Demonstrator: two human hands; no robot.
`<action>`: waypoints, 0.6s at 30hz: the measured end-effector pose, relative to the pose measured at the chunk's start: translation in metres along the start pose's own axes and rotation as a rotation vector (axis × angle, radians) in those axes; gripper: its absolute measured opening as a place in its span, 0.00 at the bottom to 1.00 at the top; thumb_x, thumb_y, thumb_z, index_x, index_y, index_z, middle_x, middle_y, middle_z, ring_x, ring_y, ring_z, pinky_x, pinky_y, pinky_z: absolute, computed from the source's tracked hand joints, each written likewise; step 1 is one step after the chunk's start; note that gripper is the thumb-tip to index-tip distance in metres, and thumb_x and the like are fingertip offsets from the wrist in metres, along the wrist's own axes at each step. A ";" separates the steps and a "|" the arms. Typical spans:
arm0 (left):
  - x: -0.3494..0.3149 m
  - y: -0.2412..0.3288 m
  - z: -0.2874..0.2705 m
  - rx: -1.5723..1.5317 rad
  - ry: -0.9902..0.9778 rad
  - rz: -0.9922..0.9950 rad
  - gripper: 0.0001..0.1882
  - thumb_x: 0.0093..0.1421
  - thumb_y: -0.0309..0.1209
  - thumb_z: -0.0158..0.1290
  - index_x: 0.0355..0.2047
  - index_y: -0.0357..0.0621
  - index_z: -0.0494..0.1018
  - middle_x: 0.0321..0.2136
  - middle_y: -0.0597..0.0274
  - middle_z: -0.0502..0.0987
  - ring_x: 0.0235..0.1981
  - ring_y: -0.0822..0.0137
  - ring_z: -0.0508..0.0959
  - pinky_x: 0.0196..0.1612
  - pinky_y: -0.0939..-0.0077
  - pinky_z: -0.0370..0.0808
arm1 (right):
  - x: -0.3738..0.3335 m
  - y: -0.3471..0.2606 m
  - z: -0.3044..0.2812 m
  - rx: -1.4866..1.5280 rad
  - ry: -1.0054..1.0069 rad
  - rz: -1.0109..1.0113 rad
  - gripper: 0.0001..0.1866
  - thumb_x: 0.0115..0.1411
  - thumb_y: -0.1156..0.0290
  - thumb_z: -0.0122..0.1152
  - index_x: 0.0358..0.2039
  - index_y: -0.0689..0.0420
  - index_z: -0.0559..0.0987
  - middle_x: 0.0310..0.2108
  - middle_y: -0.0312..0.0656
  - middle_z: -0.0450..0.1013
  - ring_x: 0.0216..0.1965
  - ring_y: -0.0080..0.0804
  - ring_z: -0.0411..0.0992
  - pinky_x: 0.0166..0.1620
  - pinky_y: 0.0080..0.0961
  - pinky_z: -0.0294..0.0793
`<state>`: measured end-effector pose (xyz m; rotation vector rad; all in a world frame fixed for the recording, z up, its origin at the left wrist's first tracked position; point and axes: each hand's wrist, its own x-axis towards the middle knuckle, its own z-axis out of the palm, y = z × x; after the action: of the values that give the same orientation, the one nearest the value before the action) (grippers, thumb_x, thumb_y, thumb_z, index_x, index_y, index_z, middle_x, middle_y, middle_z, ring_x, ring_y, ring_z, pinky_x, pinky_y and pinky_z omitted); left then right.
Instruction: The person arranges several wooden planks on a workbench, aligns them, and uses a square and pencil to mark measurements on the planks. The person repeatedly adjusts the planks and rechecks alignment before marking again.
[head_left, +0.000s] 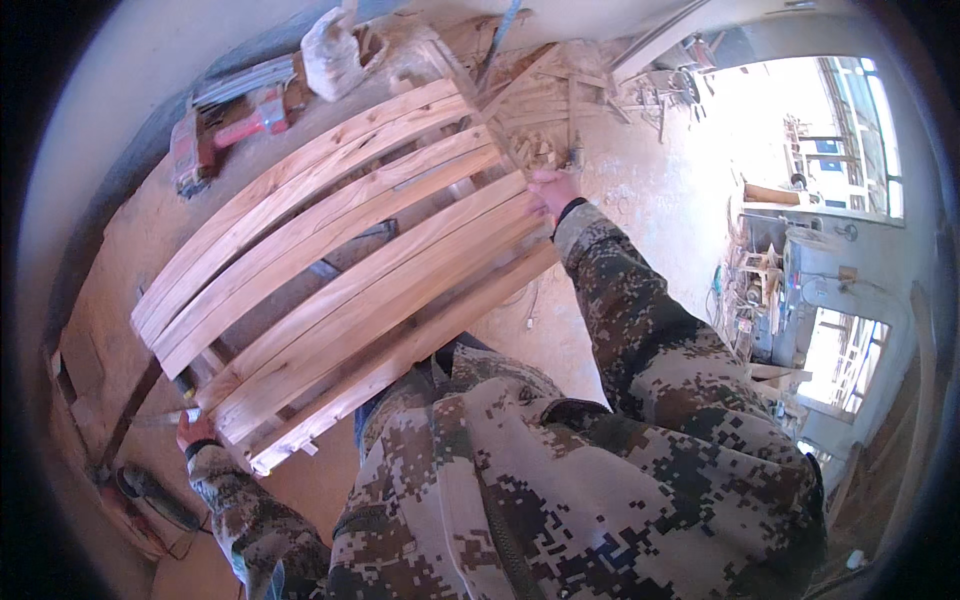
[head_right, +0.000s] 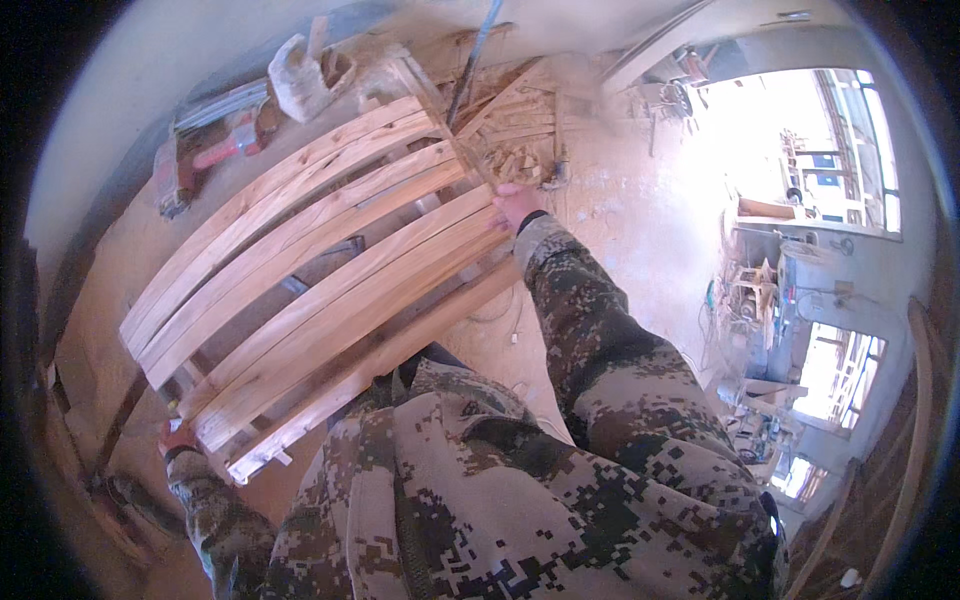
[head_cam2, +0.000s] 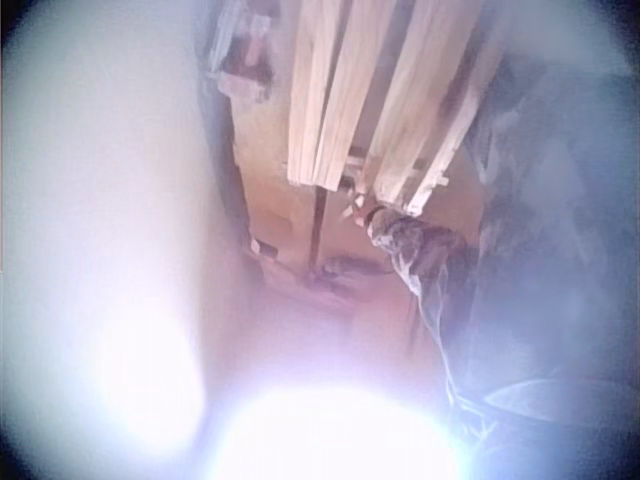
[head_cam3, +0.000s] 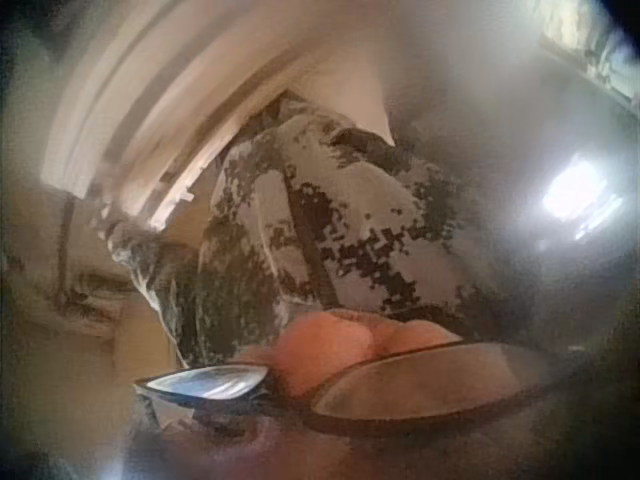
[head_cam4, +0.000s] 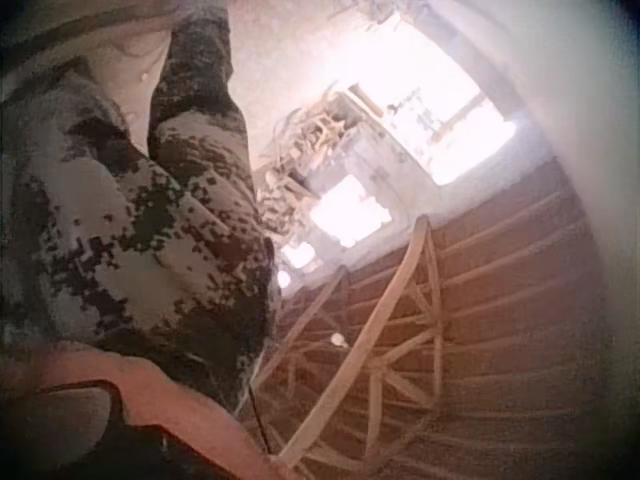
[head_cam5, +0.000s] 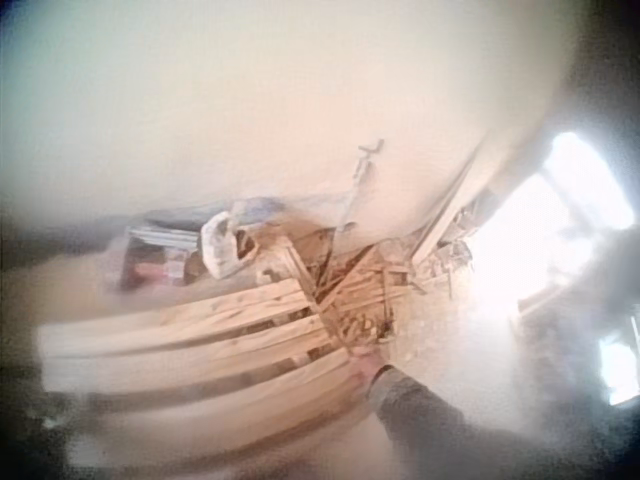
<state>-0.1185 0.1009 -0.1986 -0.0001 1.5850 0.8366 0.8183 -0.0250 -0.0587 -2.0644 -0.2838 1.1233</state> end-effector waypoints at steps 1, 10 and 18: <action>-0.005 0.007 0.008 -0.014 0.029 -0.120 0.18 0.66 0.51 0.38 0.51 0.69 0.71 0.33 0.52 0.73 0.31 0.52 0.72 0.30 0.58 0.70 | -0.002 0.001 0.001 0.013 0.005 0.013 0.19 0.65 0.75 0.54 0.56 0.61 0.70 0.39 0.47 0.76 0.23 0.42 0.80 0.18 0.33 0.73; -0.002 0.005 0.020 0.819 0.159 0.331 0.29 0.56 0.42 0.56 0.56 0.42 0.69 0.41 0.42 0.77 0.40 0.46 0.77 0.43 0.58 0.74 | -0.003 0.005 0.006 0.071 0.050 0.029 0.24 0.64 0.76 0.55 0.61 0.59 0.66 0.45 0.50 0.75 0.29 0.44 0.81 0.24 0.34 0.77; -0.023 -0.001 0.048 1.503 0.426 0.681 0.42 0.43 0.37 0.69 0.59 0.32 0.70 0.53 0.40 0.76 0.55 0.49 0.76 0.58 0.61 0.71 | -0.009 0.013 0.007 0.145 0.069 -0.006 0.22 0.64 0.76 0.55 0.57 0.68 0.67 0.33 0.53 0.77 0.25 0.47 0.81 0.20 0.36 0.79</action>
<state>-0.0710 0.1135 -0.1769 1.5718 2.3117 -0.0868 0.8055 -0.0344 -0.0646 -1.9680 -0.1690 1.0360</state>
